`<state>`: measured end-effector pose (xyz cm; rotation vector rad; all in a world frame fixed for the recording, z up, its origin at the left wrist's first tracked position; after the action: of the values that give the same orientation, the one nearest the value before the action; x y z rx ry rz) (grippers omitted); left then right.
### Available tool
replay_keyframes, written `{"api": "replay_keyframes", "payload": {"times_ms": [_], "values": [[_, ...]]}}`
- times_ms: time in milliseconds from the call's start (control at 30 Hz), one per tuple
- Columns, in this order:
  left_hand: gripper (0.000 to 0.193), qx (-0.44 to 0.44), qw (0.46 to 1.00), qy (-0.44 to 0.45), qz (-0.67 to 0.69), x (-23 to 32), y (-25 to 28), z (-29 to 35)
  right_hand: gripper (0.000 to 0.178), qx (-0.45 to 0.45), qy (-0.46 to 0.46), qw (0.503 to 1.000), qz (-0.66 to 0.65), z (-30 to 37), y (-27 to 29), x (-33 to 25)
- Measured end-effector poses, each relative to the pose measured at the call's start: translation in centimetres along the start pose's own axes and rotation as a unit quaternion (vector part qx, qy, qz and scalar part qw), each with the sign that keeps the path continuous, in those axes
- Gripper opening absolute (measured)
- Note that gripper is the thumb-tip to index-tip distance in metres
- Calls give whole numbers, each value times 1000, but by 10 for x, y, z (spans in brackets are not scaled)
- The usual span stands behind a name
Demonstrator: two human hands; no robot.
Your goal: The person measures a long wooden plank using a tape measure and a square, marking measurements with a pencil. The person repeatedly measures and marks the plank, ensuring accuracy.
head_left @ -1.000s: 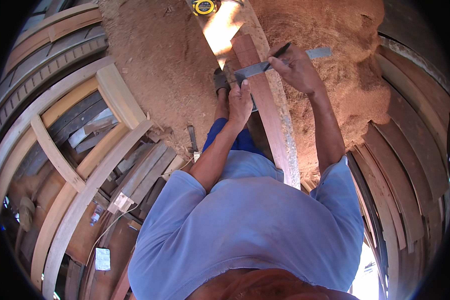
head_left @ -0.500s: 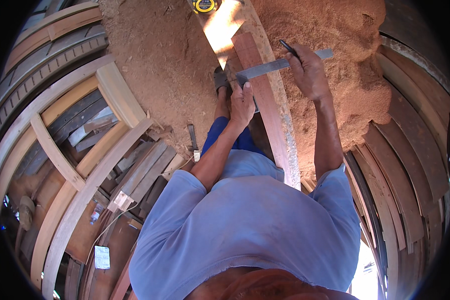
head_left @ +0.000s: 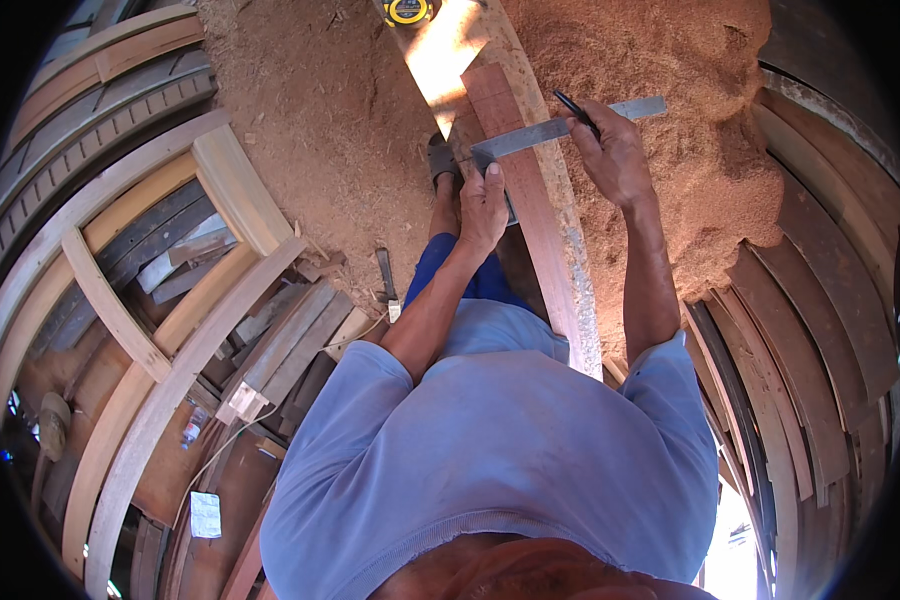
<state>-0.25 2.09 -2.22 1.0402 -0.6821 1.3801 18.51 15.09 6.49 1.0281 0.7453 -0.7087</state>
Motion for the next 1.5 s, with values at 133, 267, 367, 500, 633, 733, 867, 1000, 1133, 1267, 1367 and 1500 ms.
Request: {"api": "replay_keyframes", "payload": {"times_ms": [133, 267, 367, 500, 633, 733, 867, 1000, 1133, 1267, 1367, 1500], "values": [[38, 5, 1000, -10, 27, 2, -2, -1, 22, 4, -19, 1000, -22, 2, -1, 4], [40, 1, 1000, -7, 24, 1, -1, -1, 22, -9, -66, 997, -50, 5, 0, 9], [40, 13, 1000, -10, 27, 6, -1, 0, 22, -12, -88, 995, -54, 6, 2, 8], [41, 1, 1000, 1, 19, 2, -1, 0, 22, 80, 36, 994, -68, 8, 13, -1], [40, -4, 1000, 2, 18, 0, -1, 0, 23, 152, 90, 981, -78, 11, 27, -15], [39, 17, 999, -27, 27, 9, -2, -1, 25, 162, 63, 975, -138, 12, 32, -14], [37, 23, 999, -21, 11, 11, 0, -1, 25, 141, 52, 975, -165, 10, 32, -23], [37, 8, 1000, 1, 8, 5, 0, 0, 24, 69, 4, 966, -250, 4, 4, -10], [40, 11, 1000, 17, -2, 6, -1, -1, 21, -22, 2, 963, -269, -5, -41, -12], [48, -15, 997, 69, -8, -3, -3, 2, 17, -85, 17, 965, -247, -9, -55, -19], [46, -17, 998, 58, -5, -7, -1, 1, 19, -65, 23, 982, -173, -13, -36, -22], [44, -1, 998, 33, 60, -13, -5, -1, 15, -33, 144, 989, -10, -16, -20, -34]]}}
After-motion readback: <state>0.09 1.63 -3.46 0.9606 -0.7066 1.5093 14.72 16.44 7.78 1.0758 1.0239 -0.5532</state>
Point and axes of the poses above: each hand's wrist, its own z-axis away from the middle knuckle, its own y-axis out of the back of the hand, x = y × z, the point moved 8 cm from there along -z, towards the middle knuckle, and after that the axes turned 6 degrees about -z, right-handed, at the moved point
